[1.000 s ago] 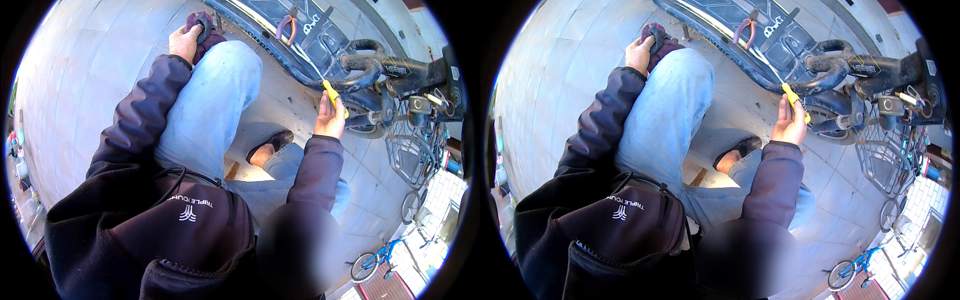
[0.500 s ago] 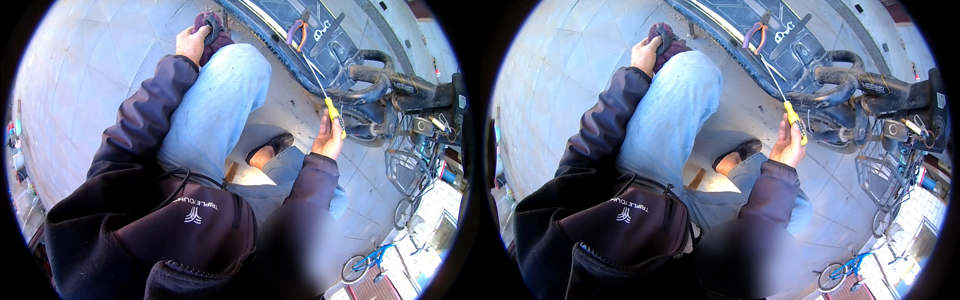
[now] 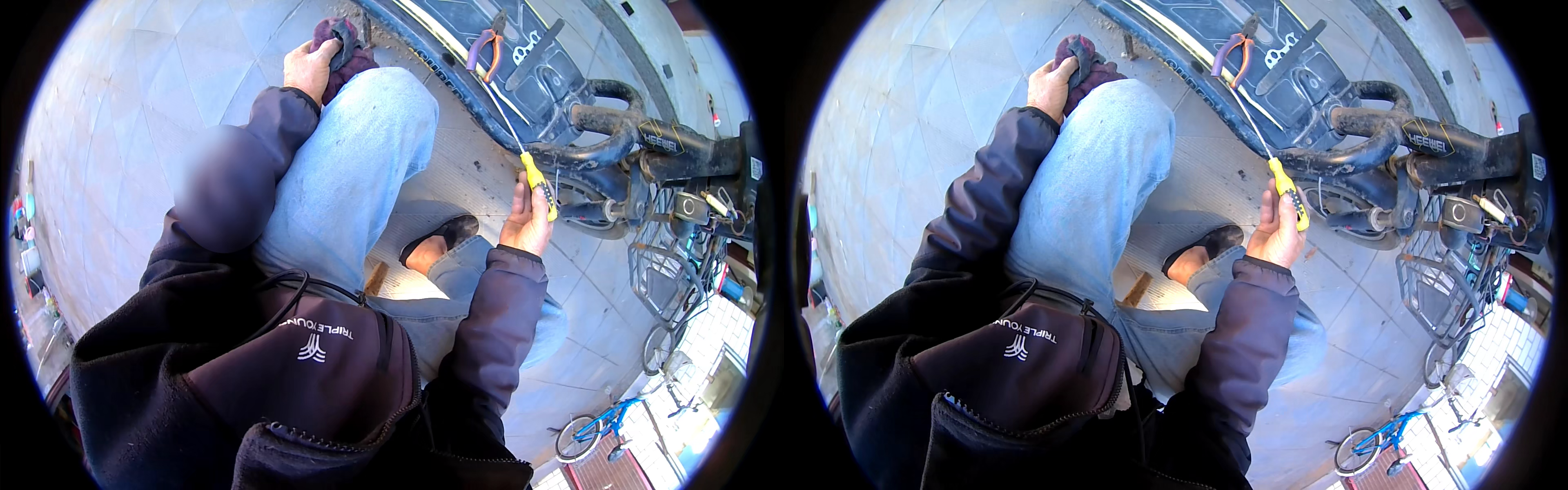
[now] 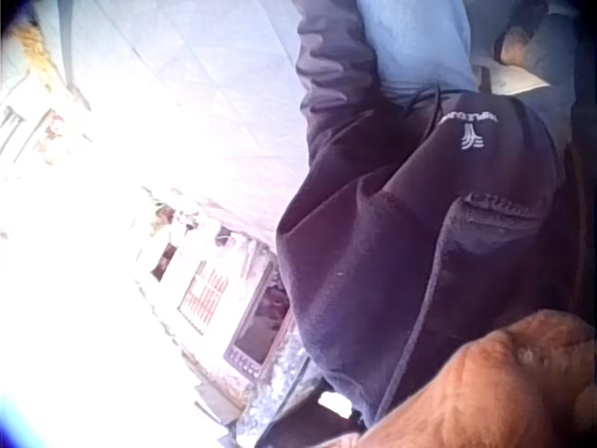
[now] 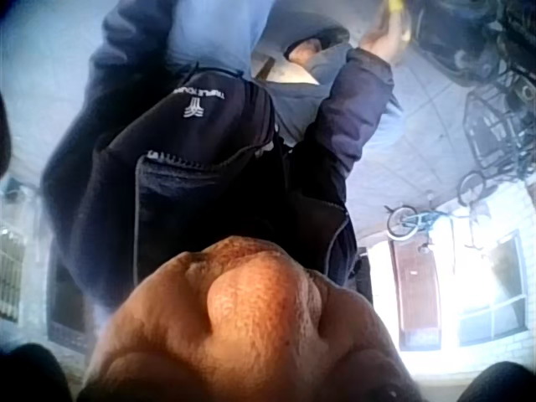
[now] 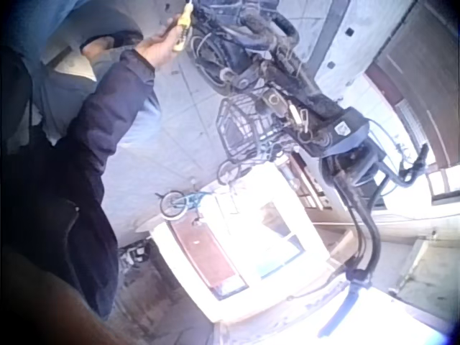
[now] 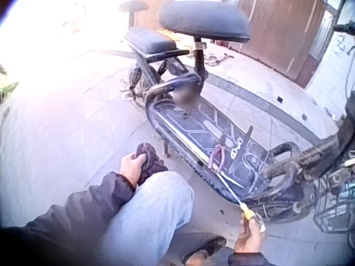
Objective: The person cleans the scooter's body with a cloth and a brush. They then use a multi-tool to tighten a bolt on the front wheel hub. Finally, they use pliers to adjust a cable near the wheel.
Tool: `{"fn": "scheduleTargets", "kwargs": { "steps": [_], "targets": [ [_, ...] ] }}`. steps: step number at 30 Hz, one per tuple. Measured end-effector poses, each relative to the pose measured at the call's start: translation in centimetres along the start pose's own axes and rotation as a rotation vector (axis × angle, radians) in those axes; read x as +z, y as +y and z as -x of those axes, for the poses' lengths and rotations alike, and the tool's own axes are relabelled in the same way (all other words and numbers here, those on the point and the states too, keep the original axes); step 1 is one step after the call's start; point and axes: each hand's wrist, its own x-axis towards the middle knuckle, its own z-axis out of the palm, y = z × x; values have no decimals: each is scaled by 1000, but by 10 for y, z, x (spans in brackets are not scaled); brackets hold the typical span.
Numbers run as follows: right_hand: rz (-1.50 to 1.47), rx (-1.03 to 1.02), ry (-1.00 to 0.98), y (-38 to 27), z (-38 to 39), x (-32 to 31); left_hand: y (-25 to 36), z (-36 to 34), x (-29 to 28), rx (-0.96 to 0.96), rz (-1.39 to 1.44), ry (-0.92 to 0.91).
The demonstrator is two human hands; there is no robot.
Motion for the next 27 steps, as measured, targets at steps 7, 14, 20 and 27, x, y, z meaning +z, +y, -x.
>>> {"fn": "scheduleTargets", "kwargs": {
  "steps": [7, 14, 20, 27],
  "targets": [
    [-17, 1, 11, 2, 2, 1, 2, 1, 1, -20, 45, 8],
    [-27, -39, 14, 11, 2, 18, -1, 0, 1, -19, -4, -9],
    [-28, -22, -1, 25, 3, 35, 4, 6, 4, -24, 33, 3],
    [-31, -28, 24, 36, 5, 49, 4, 4, 0, 7, -64, 13]
  ]
}}
